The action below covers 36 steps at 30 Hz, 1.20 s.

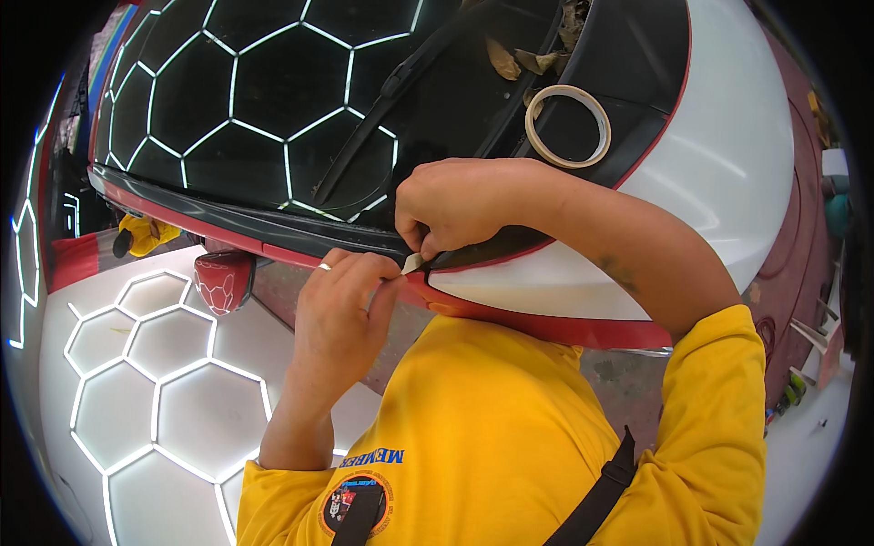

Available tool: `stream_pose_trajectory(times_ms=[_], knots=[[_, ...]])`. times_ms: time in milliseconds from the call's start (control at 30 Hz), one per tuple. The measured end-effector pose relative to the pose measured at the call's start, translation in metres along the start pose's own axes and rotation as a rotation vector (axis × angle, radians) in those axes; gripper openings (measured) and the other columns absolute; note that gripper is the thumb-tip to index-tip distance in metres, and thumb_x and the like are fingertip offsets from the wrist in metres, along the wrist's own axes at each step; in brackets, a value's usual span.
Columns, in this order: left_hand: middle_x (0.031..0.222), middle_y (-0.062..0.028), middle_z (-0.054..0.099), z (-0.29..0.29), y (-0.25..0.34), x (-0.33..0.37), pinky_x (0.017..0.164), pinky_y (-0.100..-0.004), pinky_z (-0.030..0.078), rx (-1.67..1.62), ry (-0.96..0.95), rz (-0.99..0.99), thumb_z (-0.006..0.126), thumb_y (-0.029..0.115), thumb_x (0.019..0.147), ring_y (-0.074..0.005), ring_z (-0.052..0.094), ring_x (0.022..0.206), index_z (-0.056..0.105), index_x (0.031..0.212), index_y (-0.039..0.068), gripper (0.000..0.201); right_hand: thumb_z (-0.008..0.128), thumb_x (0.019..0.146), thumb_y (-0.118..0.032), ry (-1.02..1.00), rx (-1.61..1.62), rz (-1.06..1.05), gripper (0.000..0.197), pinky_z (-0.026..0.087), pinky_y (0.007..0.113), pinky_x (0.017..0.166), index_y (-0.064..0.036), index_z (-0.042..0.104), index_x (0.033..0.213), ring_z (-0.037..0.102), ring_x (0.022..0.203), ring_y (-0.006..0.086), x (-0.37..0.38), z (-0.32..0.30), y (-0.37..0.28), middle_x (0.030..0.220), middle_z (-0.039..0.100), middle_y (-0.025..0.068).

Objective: The person applies masking tape to the edges of a car hood and windshield to create a clean paint line. They smooth the tape along the contours of the vehicle and then place sheets of newspaper over the windshield and hood to protect them from overspray.

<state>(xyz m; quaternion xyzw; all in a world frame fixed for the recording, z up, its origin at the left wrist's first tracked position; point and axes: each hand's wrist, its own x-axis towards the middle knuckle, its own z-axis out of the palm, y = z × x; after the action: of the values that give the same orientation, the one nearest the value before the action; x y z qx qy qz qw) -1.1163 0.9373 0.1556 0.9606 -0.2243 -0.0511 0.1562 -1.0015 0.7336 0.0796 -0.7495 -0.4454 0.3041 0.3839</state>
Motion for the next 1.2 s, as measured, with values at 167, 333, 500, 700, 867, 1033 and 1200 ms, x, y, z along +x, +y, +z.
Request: stream_pose_trajectory(times_ms=[167,333,500,700,867,1033,1200], knots=[[0.093,-0.0115,0.077,0.004,0.001,0.003,0.075,-0.0369,0.056,-0.023,0.038,-0.008,0.082,-0.006,0.090,-0.0270,0.072,0.087,0.074,0.099,0.001,0.014,0.078,0.090,-0.012,0.045,-0.040,-0.024,0.012,0.058,0.042,0.078,-0.0042,0.085,0.096,0.076,0.084,0.0313,-0.002,0.003,0.001,0.087,0.079,0.0131],[0.093,-0.0117,0.077,0.008,0.008,0.005,0.075,-0.0354,0.056,-0.021,0.035,-0.045,0.081,-0.005,0.091,-0.0264,0.073,0.085,0.074,0.100,0.000,0.013,0.073,0.088,-0.009,0.064,-0.028,-0.044,0.017,0.058,0.042,0.078,-0.0045,0.087,0.098,0.076,0.084,0.0316,-0.002,0.007,0.006,0.087,0.080,0.0136],[0.092,-0.0112,0.077,0.008,0.010,0.008,0.075,-0.0351,0.055,-0.049,0.035,-0.055,0.081,-0.004,0.092,-0.0259,0.072,0.084,0.074,0.100,0.000,0.012,0.070,0.089,-0.008,0.040,-0.041,-0.024,0.022,0.059,0.042,0.078,-0.0054,0.088,0.102,0.077,0.085,0.0321,-0.004,0.005,0.005,0.090,0.081,0.0146],[0.091,-0.0101,0.077,0.009,0.012,0.007,0.073,-0.0345,0.053,-0.084,0.043,-0.089,0.081,-0.004,0.092,-0.0244,0.070,0.081,0.075,0.101,0.001,0.011,0.070,0.090,-0.009,0.021,-0.039,-0.004,0.025,0.059,0.042,0.079,-0.0065,0.088,0.107,0.077,0.086,0.0323,-0.006,0.004,0.001,0.094,0.082,0.0154],[0.092,-0.0095,0.078,0.006,0.013,0.006,0.072,-0.0366,0.053,-0.047,0.014,-0.110,0.081,-0.002,0.092,-0.0258,0.070,0.082,0.075,0.100,0.002,0.011,0.070,0.091,-0.009,0.000,-0.060,0.013,0.025,0.060,0.041,0.079,-0.0060,0.088,0.108,0.078,0.087,0.0315,-0.005,0.003,-0.001,0.094,0.082,0.0152],[0.092,-0.0094,0.078,0.005,0.013,0.004,0.072,-0.0356,0.053,-0.018,0.018,-0.108,0.082,-0.002,0.092,-0.0237,0.070,0.081,0.076,0.100,0.002,0.011,0.070,0.091,-0.008,0.001,-0.076,-0.003,0.025,0.060,0.041,0.079,-0.0055,0.088,0.108,0.078,0.086,0.0309,-0.003,0.003,-0.002,0.093,0.083,0.0149],[0.096,-0.0107,0.078,0.007,0.007,0.001,0.073,-0.0353,0.055,0.011,0.036,-0.068,0.087,-0.001,0.089,-0.0248,0.073,0.085,0.074,0.101,0.002,0.017,0.071,0.091,-0.009,0.008,-0.080,-0.003,0.024,0.061,0.040,0.080,-0.0044,0.088,0.108,0.079,0.086,0.0304,-0.001,0.005,-0.001,0.094,0.083,0.0154]])
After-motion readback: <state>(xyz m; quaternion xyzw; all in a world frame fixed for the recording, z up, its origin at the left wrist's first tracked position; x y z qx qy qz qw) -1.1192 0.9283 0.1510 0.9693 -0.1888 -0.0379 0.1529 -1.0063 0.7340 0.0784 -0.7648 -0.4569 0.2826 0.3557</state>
